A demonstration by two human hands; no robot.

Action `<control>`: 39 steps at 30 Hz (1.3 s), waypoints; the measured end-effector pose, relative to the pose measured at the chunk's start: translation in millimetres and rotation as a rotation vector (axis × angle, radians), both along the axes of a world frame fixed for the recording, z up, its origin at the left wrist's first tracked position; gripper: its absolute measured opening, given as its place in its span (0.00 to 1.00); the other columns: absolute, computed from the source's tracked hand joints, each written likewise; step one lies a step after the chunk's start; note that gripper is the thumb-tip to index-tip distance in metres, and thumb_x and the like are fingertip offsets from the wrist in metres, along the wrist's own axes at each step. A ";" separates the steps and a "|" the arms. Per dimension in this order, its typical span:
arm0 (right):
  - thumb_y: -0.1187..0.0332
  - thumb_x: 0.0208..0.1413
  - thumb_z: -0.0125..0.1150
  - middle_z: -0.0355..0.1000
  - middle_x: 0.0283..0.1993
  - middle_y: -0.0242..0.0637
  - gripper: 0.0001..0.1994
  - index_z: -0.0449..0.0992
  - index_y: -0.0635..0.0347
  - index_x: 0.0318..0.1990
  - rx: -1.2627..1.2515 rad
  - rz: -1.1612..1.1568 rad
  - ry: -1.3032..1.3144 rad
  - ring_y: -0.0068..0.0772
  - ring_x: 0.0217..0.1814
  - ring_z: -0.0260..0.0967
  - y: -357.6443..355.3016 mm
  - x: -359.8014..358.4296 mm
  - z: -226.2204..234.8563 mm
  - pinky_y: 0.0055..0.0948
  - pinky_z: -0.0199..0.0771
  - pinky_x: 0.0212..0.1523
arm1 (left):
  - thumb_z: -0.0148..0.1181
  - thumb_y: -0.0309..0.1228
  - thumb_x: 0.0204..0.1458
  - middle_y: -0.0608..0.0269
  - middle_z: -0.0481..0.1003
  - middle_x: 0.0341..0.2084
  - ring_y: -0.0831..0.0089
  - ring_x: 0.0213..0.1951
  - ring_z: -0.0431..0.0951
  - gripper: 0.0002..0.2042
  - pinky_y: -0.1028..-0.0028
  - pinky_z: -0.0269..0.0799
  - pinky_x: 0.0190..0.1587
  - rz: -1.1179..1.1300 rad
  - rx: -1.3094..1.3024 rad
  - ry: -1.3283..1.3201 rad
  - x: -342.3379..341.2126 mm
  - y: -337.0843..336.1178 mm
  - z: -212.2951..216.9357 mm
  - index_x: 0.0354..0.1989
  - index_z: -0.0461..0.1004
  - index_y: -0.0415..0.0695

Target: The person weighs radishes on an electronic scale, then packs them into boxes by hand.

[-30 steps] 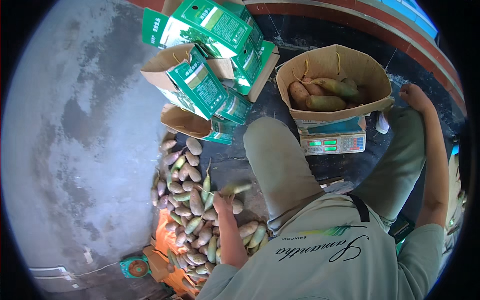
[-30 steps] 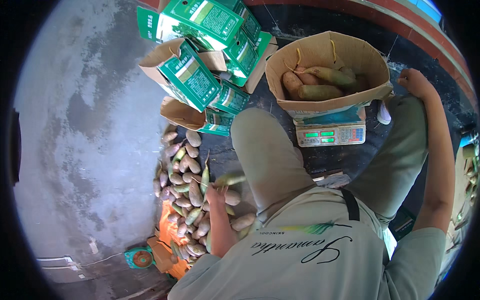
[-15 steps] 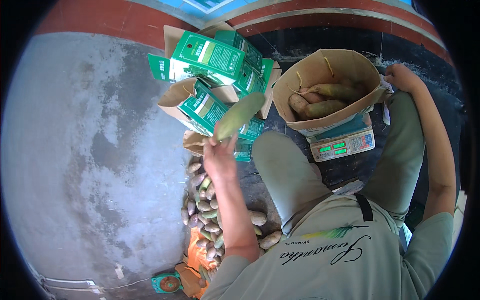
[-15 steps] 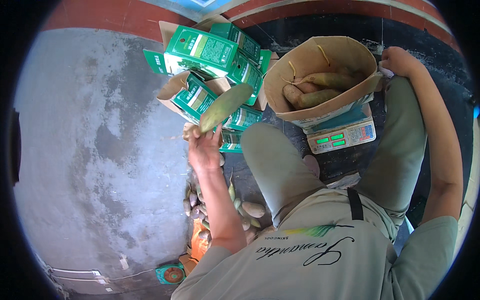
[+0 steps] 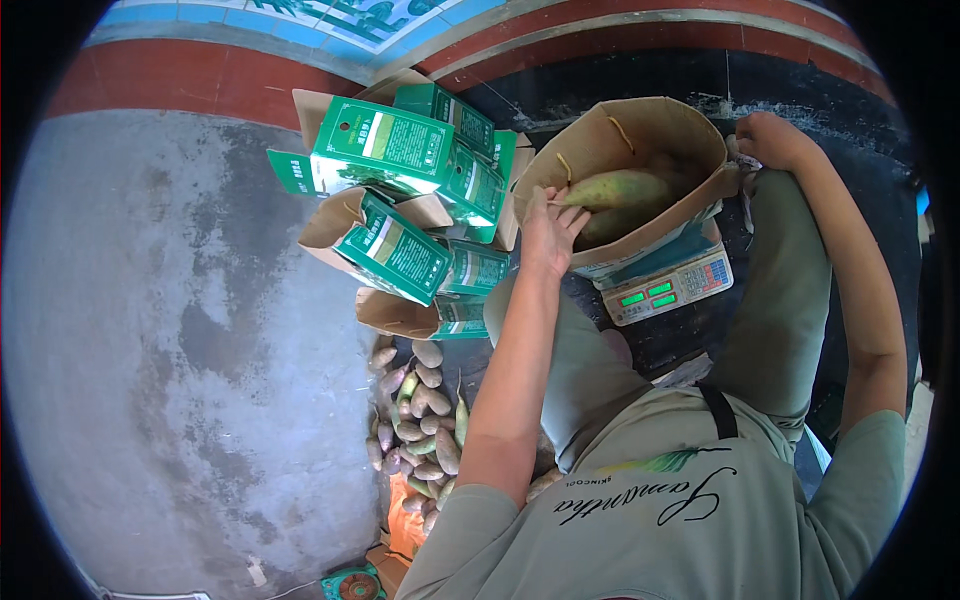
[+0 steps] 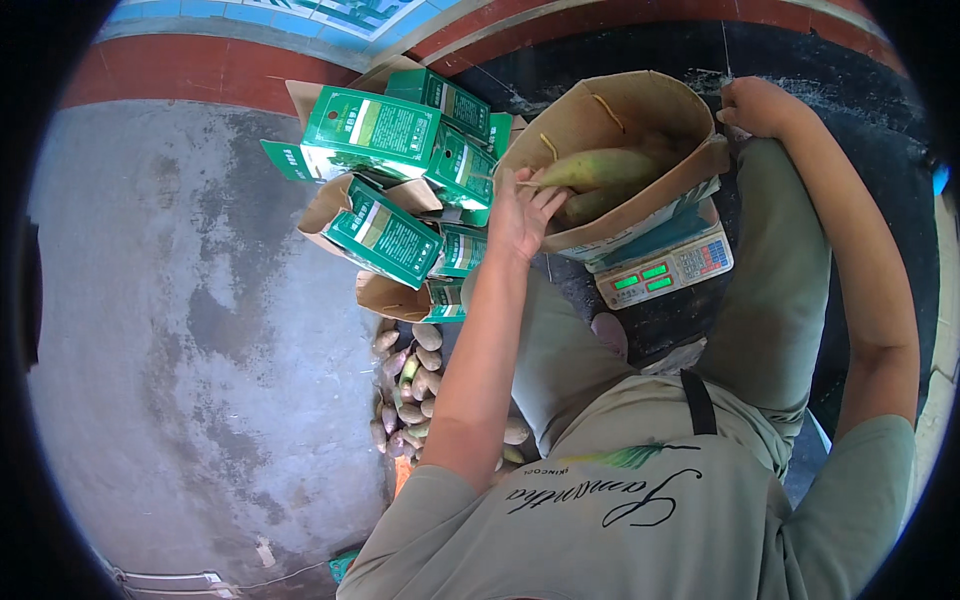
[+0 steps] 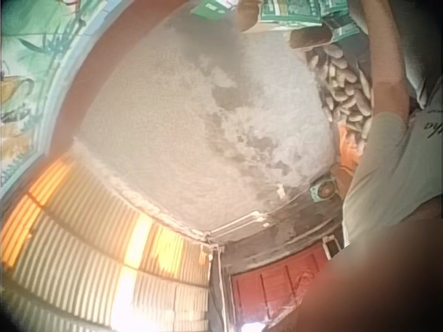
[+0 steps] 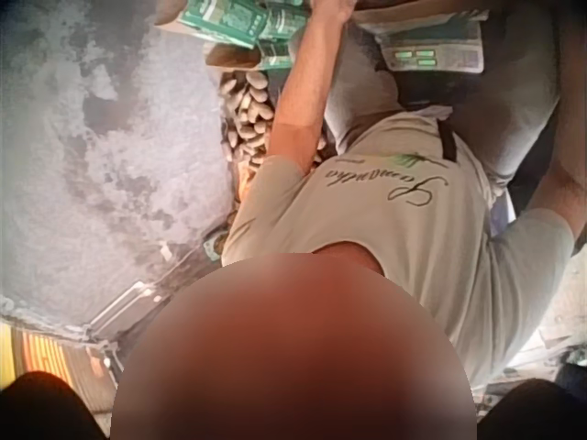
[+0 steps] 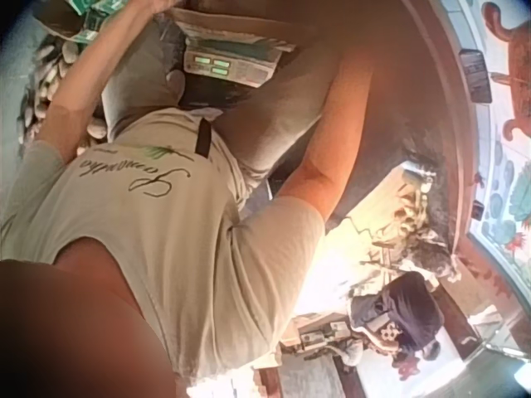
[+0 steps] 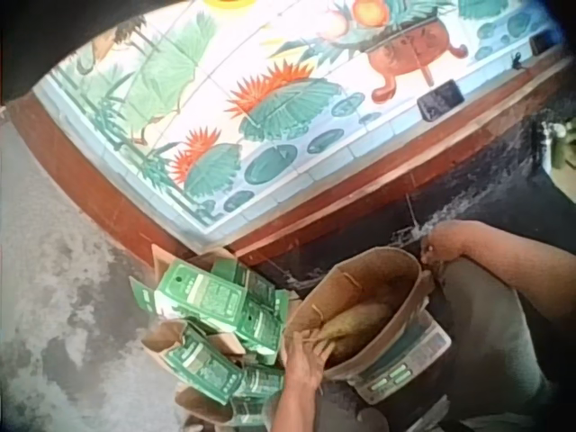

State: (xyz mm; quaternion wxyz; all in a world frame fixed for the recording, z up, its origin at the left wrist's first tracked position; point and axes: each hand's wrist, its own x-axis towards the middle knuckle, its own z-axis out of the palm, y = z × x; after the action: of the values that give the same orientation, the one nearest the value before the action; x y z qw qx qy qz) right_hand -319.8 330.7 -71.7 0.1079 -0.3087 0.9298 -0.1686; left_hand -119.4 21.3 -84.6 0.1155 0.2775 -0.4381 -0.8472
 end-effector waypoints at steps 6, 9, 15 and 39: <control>0.64 0.45 0.57 0.72 0.32 0.50 0.11 0.76 0.63 0.31 -0.024 0.009 -0.006 0.49 0.38 0.70 6.8 0.2 -2.9 0.40 0.69 0.39 | 0.47 0.31 0.56 0.52 0.61 0.54 0.62 0.53 0.65 0.16 0.64 0.61 0.55 -0.004 -0.717 -0.169 42.2 -14.9 6.0 0.50 0.63 0.37; 0.64 0.45 0.57 0.72 0.32 0.50 0.11 0.76 0.63 0.31 -0.035 0.029 0.018 0.49 0.37 0.70 1.6 -0.2 0.0 0.39 0.69 0.39 | 0.48 0.28 0.55 0.53 0.66 0.49 0.67 0.49 0.69 0.14 0.69 0.63 0.52 0.073 -1.050 -0.039 63.5 -26.5 8.7 0.48 0.65 0.36; 0.66 0.46 0.57 0.73 0.29 0.49 0.11 0.75 0.66 0.33 0.001 0.061 0.074 0.46 0.33 0.72 -12.0 -6.9 -1.7 0.36 0.70 0.36 | 0.49 0.27 0.54 0.49 0.68 0.48 0.65 0.46 0.71 0.11 0.71 0.68 0.47 0.221 -1.421 0.010 93.3 -27.1 2.7 0.43 0.68 0.34; 0.54 0.55 0.49 0.74 0.27 0.42 0.21 0.77 0.66 0.28 0.141 0.259 -0.148 0.34 0.32 0.72 -61.8 33.7 46.0 0.32 0.69 0.38 | 0.51 0.28 0.51 0.45 0.72 0.38 0.52 0.41 0.72 0.08 0.63 0.67 0.45 0.403 -1.480 0.241 101.6 -24.5 1.4 0.30 0.71 0.35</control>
State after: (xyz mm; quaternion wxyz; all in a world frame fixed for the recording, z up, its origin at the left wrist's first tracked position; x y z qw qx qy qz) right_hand -286.1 269.0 -25.7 0.2182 -0.4045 0.8813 -0.1097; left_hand -17.8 -3.2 -83.2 0.4694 0.1083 -0.8154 -0.3210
